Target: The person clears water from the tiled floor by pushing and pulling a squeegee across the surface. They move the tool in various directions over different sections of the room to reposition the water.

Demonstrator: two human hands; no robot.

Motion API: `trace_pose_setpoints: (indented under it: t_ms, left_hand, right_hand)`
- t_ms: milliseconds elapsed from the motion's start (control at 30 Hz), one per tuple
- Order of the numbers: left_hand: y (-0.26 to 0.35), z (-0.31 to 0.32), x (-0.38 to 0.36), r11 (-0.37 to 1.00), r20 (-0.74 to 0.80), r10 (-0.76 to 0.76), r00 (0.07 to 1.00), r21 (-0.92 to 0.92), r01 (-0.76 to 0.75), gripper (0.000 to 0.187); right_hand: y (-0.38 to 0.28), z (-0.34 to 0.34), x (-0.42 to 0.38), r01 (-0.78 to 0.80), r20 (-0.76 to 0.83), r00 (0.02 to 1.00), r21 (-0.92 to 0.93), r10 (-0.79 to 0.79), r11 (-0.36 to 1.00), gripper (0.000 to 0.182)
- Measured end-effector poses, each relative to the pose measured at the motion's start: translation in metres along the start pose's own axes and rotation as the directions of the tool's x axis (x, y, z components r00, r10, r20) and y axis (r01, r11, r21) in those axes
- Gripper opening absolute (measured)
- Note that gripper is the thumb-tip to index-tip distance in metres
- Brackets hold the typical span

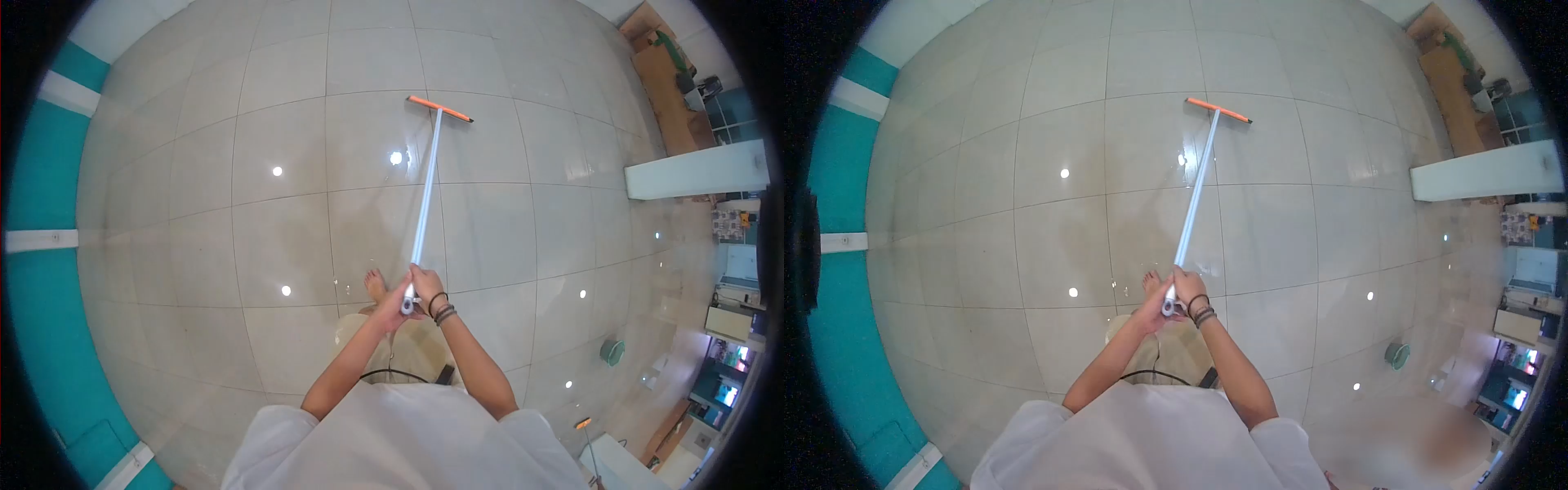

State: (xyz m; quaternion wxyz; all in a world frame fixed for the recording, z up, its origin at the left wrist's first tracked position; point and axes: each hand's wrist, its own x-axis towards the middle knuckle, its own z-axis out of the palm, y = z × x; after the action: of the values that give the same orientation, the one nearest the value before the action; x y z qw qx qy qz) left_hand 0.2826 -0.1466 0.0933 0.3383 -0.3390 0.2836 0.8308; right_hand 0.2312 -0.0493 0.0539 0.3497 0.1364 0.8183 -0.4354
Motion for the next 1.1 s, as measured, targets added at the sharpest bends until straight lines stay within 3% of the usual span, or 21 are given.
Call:
trace_pose_setpoints:
  t_ms: [33, 100, 133, 167, 200, 300, 333, 367, 400, 467, 500, 567, 600, 667, 733, 833, 900, 967, 1033, 1067, 1100]
  left_hand:
    - [0.006, -0.010, 0.002, 1.000, -0.003, -0.005, 1.000, -0.006, 0.005, 0.046]
    - [0.006, -0.035, 0.010, 0.998, 0.109, 0.040, 0.993, -0.046, -0.035, 0.040]
    - [0.006, -0.036, 0.008, 0.996, 0.021, 0.050, 0.999, -0.070, -0.048, 0.035]
    - [0.012, -0.034, 0.000, 0.997, -0.030, 0.028, 0.999, -0.066, -0.030, 0.032]
    - [0.019, -0.031, -0.013, 0.998, -0.085, 0.006, 0.996, -0.066, -0.012, 0.030]
    - [0.019, -0.015, -0.041, 0.982, -0.065, -0.056, 0.996, -0.185, 0.043, 0.027]
    - [0.023, -0.004, -0.048, 0.957, -0.090, -0.129, 0.988, -0.274, 0.100, 0.025]
    - [0.025, 0.006, -0.051, 0.968, -0.131, -0.121, 0.984, -0.237, 0.088, 0.023]
    - [0.020, 0.016, -0.054, 0.976, -0.170, -0.113, 0.979, -0.202, 0.078, 0.022]
    - [0.015, 0.035, -0.051, 0.987, -0.191, -0.095, 0.977, -0.149, 0.066, 0.022]
    - [0.017, 0.041, -0.048, 0.993, -0.212, -0.096, 0.972, -0.086, 0.080, 0.023]
    - [0.032, 0.064, -0.016, 0.979, -0.203, -0.122, 0.971, -0.185, 0.084, 0.024]
    - [0.044, 0.080, 0.008, 0.957, -0.181, -0.134, 0.974, -0.278, 0.080, 0.025]
    - [0.059, 0.104, 0.062, 0.967, -0.175, -0.107, 0.979, -0.246, 0.062, 0.025]
    - [0.075, 0.123, 0.098, 0.976, -0.167, -0.087, 0.982, -0.212, 0.050, 0.025]
    - [0.099, 0.156, 0.092, 0.979, -0.266, -0.131, 0.955, -0.186, 0.082, 0.023]
    - [0.072, 0.141, 0.057, 0.992, -0.401, -0.110, 0.909, -0.101, 0.075, 0.023]
    - [0.054, 0.135, -0.003, 0.988, -0.445, -0.150, 0.883, -0.103, 0.116, 0.023]
    - [0.040, 0.128, -0.059, 0.930, -0.395, -0.347, 0.851, -0.263, 0.257, 0.023]
    - [0.034, 0.129, -0.074, 0.928, -0.394, -0.351, 0.849, -0.270, 0.258, 0.023]
    - [0.031, 0.128, -0.083, 0.920, -0.348, -0.340, 0.874, -0.318, 0.231, 0.026]
  right_hand:
    - [0.001, 0.003, 0.013, -0.007, 0.004, 1.000, -0.003, 0.007, 1.000, 0.051]
    - [0.005, 0.007, 0.040, -0.171, 0.307, 0.944, 0.137, 0.123, 0.976, 0.043]
    - [-0.056, -0.016, 0.007, -0.328, 0.330, 0.902, 0.110, 0.277, 0.938, 0.049]
    - [-0.056, -0.016, 0.026, -0.329, 0.328, 0.903, 0.115, 0.277, 0.937, 0.049]
    - [-0.048, -0.010, 0.055, -0.053, 0.016, 0.998, -0.234, 0.058, 0.971, 0.050]
    - [-0.051, -0.016, 0.126, 0.176, -0.279, 0.902, -0.460, -0.330, 0.870, 0.049]
    - [-0.057, -0.021, 0.162, -0.021, -0.082, 0.996, -0.024, 0.019, 0.999, 0.044]
    - [-0.065, -0.029, 0.193, -0.337, 0.246, 0.933, 0.339, 0.263, 0.878, 0.040]
    - [-0.071, -0.038, 0.210, -0.352, 0.258, 0.926, 0.329, 0.275, 0.876, 0.040]
    - [-0.085, -0.055, 0.241, -0.569, 0.304, 0.819, 0.544, 0.487, 0.617, 0.031]
    - [-0.077, -0.058, 0.254, -0.584, 0.310, 0.808, 0.539, 0.502, 0.607, 0.031]
    - [-0.066, -0.061, 0.296, -0.386, 0.043, 0.921, 0.248, 0.388, 0.888, 0.032]
    - [-0.070, -0.069, 0.321, -0.271, -0.067, 0.959, 0.060, 0.275, 0.961, 0.033]
    - [-0.129, -0.114, 0.345, -0.204, -0.187, 0.967, -0.162, 0.173, 0.965, 0.040]
    - [-0.128, -0.132, 0.417, -0.179, -0.203, 0.970, -0.217, 0.135, 0.959, 0.040]
    - [-0.119, -0.134, 0.427, -0.157, -0.217, 0.973, -0.380, 0.077, 0.911, 0.041]
    - [-0.071, -0.099, 0.394, -0.127, -0.118, 0.989, -0.317, 0.093, 0.940, 0.039]
    - [-0.076, -0.079, 0.327, -0.173, -0.055, 0.985, -0.437, 0.165, 0.883, 0.036]
    - [-0.117, -0.074, 0.252, -0.193, 0.022, 0.972, -0.502, 0.236, 0.843, 0.037]
    - [-0.080, -0.050, 0.244, -0.320, -0.027, 0.943, -0.355, 0.333, 0.878, 0.038]
    - [-0.086, -0.055, 0.243, -0.317, -0.026, 0.944, -0.359, 0.330, 0.878, 0.038]
